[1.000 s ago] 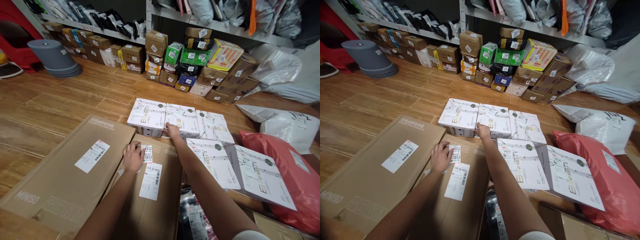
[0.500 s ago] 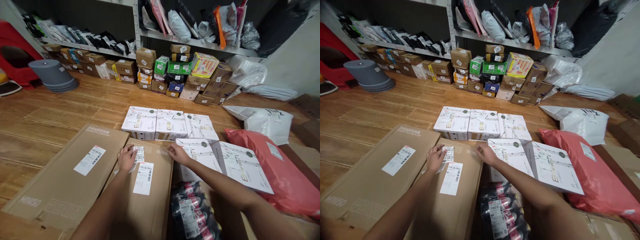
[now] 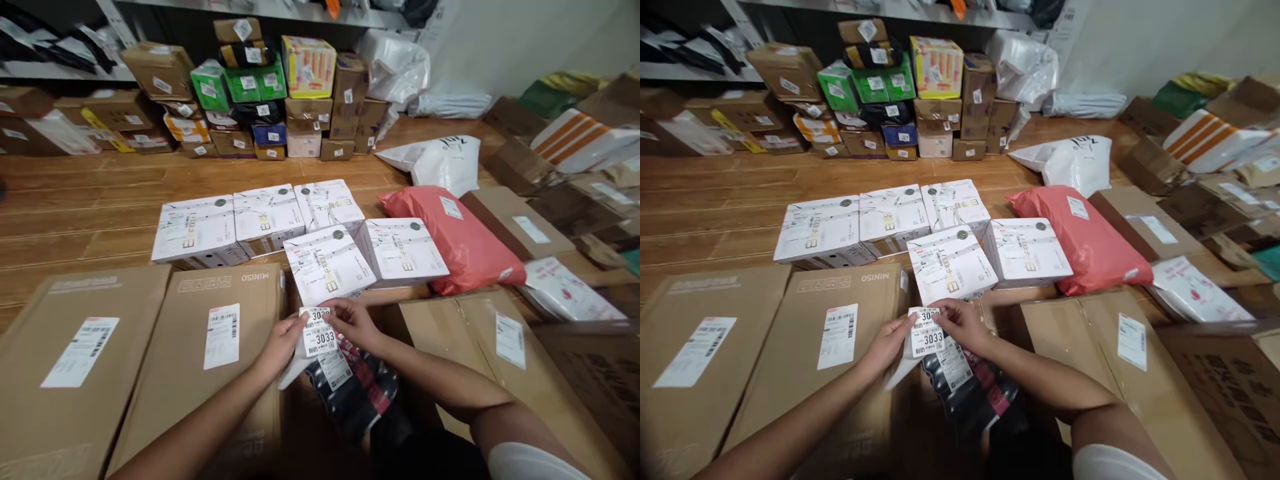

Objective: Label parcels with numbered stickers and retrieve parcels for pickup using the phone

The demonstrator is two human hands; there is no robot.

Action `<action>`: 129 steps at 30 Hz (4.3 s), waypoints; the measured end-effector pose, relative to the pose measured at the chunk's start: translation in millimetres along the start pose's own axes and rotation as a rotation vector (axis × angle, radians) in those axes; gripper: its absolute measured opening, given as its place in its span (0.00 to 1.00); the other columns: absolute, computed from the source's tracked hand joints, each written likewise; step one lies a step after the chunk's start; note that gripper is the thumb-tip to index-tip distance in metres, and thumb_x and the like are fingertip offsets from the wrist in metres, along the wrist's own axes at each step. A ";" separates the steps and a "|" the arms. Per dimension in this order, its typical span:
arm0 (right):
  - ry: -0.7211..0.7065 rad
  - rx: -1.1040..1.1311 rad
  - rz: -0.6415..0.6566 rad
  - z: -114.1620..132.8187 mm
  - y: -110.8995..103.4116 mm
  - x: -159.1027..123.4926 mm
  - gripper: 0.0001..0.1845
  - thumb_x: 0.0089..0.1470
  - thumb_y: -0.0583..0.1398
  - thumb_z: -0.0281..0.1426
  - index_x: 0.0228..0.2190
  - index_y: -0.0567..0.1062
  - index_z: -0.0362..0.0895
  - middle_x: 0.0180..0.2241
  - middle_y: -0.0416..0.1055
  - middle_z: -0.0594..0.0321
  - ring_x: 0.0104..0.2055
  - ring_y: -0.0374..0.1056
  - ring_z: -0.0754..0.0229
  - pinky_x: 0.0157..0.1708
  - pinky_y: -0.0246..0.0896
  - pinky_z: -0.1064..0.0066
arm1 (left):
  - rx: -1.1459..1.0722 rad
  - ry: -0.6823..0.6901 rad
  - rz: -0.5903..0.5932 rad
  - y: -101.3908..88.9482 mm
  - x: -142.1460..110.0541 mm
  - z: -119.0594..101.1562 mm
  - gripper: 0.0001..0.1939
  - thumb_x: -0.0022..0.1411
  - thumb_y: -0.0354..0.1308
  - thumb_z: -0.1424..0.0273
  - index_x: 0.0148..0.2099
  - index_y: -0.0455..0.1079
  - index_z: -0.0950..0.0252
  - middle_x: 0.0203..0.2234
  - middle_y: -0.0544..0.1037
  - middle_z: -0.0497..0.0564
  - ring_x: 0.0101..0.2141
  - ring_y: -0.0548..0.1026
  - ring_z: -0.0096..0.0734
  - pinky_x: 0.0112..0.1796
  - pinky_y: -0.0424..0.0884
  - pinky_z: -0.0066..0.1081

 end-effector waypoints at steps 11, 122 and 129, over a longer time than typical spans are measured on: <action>0.047 0.008 -0.013 0.4 -27.5 -24.6 0.19 0.53 0.62 0.47 0.38 0.78 0.44 0.30 0.74 0.63 0.33 0.69 0.60 0.36 0.65 0.67 | -0.204 -0.089 -0.078 35.4 -8.7 10.7 0.21 0.53 0.67 0.58 0.43 0.77 0.70 0.32 0.82 0.56 0.30 0.78 0.37 0.36 0.73 0.35; 0.176 0.140 -0.162 -33.2 376.3 -35.1 0.20 0.40 0.70 0.45 0.23 0.73 0.43 0.22 0.72 0.64 0.22 0.62 0.65 0.23 0.57 0.72 | 0.005 0.236 -0.219 -310.5 -207.0 -1.4 0.16 0.47 0.69 0.63 0.38 0.78 0.68 0.32 0.83 0.55 0.33 0.78 0.35 0.38 0.73 0.33; 0.186 0.184 -0.163 -48.5 381.1 -38.1 0.16 0.42 0.71 0.40 0.26 0.74 0.43 0.25 0.73 0.65 0.25 0.64 0.65 0.25 0.58 0.74 | 0.145 0.335 -0.264 -313.4 -202.5 -0.4 0.09 0.51 0.66 0.66 0.33 0.77 0.66 0.31 0.80 0.53 0.34 0.77 0.33 0.38 0.71 0.30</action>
Point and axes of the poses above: each hand's wrist, its own x-axis towards the middle knuckle, its own y-axis out of the palm, z = x × y, the point moved 5 cm from there along x, towards the middle knuckle
